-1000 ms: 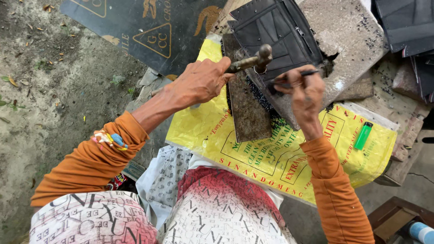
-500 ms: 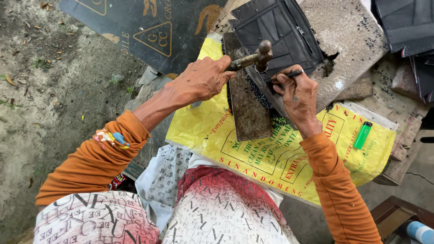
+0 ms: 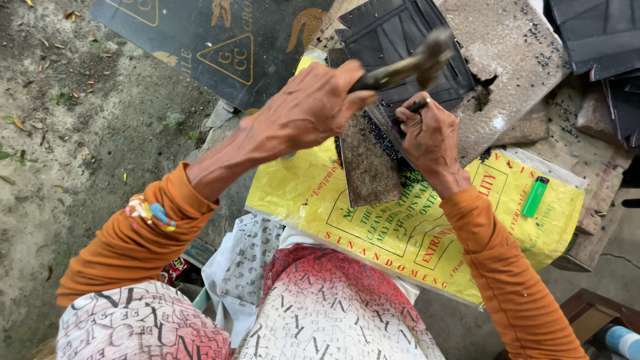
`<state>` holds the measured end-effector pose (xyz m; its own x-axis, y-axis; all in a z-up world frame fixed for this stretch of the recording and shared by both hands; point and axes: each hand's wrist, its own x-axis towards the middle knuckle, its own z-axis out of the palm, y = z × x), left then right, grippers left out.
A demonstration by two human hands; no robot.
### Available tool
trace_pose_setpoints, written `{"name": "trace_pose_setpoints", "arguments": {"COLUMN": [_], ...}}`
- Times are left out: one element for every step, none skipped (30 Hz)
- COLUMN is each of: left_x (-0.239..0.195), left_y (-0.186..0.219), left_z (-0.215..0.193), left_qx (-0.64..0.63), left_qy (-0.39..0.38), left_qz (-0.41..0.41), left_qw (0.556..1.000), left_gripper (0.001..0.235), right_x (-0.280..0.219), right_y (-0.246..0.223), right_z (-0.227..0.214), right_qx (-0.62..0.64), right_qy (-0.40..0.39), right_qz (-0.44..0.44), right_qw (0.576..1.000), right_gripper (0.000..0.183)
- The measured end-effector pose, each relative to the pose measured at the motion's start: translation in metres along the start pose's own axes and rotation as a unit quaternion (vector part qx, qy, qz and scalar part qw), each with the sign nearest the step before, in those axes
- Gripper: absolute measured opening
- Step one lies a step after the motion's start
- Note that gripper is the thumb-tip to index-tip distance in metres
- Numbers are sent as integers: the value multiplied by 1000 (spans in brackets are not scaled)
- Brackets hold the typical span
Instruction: The person uses a hammer and a metal punch to drive fasteners into black rubber shoe parts placed on a wooden block. They repeatedly position the punch and strike it with the hammer, then reposition the shoe part to continue the process.
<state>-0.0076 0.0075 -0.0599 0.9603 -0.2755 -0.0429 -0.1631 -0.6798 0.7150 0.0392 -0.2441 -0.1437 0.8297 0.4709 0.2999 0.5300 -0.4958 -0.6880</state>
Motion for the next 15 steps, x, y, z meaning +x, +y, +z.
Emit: {"name": "trace_pose_setpoints", "arguments": {"left_x": [1, 2, 2, 2, 2, 2, 2, 2, 2, 2, 2, 1, 3, 4, 9], "left_y": [8, 15, 20, 22, 25, 27, 29, 30, 33, 35, 38, 42, 47, 52, 57], "left_z": [1, 5, 6, 4, 1, -1, -4, -10, -15, -19, -25, -30, -35, -37, -37], "left_qx": [-15, -32, -48, -4, 40, 82, 89, 97, 104, 68, 31, 16, 8, 3, 9], "left_qy": [56, 111, 163, 127, 89, 51, 58, 65, 71, 83, 94, 162, 211, 259, 294], "left_qz": [70, 140, 210, 184, 156, 130, 131, 132, 133, 149, 164, 241, 294, 345, 370], "left_qw": [996, 983, 963, 975, 983, 987, 986, 984, 983, 983, 981, 957, 932, 902, 881], "left_gripper": [32, 33, 34, 34, 34, 34, 35, 36, 38, 34, 31, 28, 24, 21, 20], "right_x": [0, 0, -1, 1, 2, 2, 3, 3, 4, 2, 1, 2, 4, 4, 3], "right_y": [1, 3, 4, 4, 4, 3, 3, 2, 1, 0, -1, -3, -5, -5, -5], "right_z": [1, 1, 1, 2, 3, 2, 1, 2, 2, 1, -1, -1, 0, -1, -1], "right_qx": [-10, -25, -41, -56, -60, -66, -72, -66, -61, -57, -57, -56, -56, -65, -74], "right_qy": [0, -2, -3, -3, -7, -11, -15, -13, -11, -12, -14, -15, -17, -15, -13], "right_qz": [-4, -14, -24, -37, -40, -41, -43, -40, -37, -32, -23, -17, -11, -17, -23], "right_qw": [1000, 1000, 999, 998, 997, 997, 996, 997, 997, 998, 998, 998, 998, 998, 997], "right_gripper": [22, 22, 22, 22, 21, 20, 18, 19, 19, 20, 19, 18, 18, 17, 16]}}
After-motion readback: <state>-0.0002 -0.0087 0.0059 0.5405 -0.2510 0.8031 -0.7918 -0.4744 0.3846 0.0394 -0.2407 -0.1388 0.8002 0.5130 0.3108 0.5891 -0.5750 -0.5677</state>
